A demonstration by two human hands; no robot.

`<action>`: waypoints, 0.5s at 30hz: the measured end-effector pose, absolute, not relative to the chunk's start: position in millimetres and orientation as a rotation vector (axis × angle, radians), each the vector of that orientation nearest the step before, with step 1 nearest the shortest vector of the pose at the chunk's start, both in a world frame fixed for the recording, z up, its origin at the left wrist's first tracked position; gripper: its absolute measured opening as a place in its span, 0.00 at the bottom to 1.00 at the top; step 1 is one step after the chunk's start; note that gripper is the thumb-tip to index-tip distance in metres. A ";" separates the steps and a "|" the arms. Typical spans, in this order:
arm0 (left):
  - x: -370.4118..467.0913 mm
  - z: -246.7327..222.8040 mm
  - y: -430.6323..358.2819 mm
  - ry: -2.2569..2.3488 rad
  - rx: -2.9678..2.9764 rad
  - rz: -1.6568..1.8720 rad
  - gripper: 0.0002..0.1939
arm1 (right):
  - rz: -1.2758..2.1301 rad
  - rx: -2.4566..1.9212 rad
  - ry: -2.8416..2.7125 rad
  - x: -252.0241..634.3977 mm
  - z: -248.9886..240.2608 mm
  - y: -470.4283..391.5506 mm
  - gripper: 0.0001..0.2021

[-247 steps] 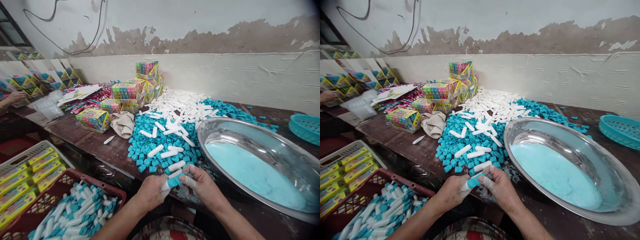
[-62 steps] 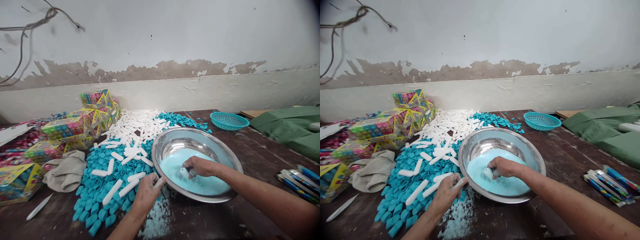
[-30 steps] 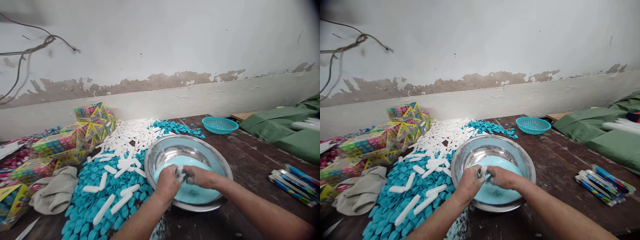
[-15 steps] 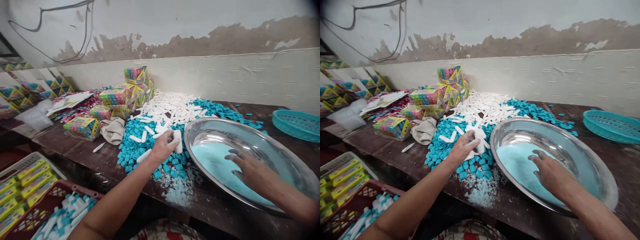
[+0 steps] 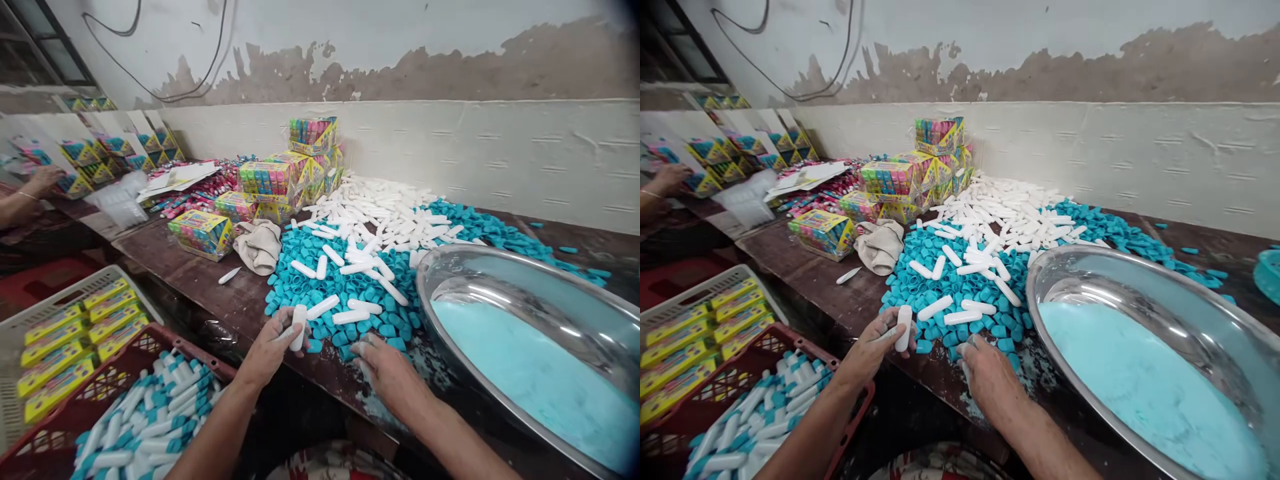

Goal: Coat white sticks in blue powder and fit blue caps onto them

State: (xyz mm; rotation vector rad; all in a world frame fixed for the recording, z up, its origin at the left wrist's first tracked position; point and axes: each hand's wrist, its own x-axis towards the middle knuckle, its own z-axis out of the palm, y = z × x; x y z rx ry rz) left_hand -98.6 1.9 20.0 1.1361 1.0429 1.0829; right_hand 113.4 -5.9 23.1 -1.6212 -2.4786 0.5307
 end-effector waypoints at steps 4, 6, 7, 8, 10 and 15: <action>-112.7 19.2 -2.2 1.082 1.075 1.130 0.17 | 0.401 -1.523 -2.598 87.6 20.9 2.1 0.11; -116.2 17.5 -4.8 1.100 1.059 1.140 0.17 | 0.279 -1.439 -2.675 71.7 19.4 4.7 0.11; -117.3 16.5 -6.2 1.106 1.059 1.142 0.16 | 0.220 -1.413 -2.702 64.2 18.1 6.0 0.10; -118.1 15.5 -7.6 1.108 1.066 1.142 0.16 | 0.169 -1.401 -2.721 57.6 16.4 7.4 0.09; -119.4 14.3 -10.0 1.108 1.095 1.132 0.15 | 0.116 -1.407 -2.737 48.6 13.1 9.6 0.08; -119.9 14.2 -12.8 1.097 1.192 1.036 0.14 | 0.171 -1.441 -2.744 55.4 13.3 11.9 0.09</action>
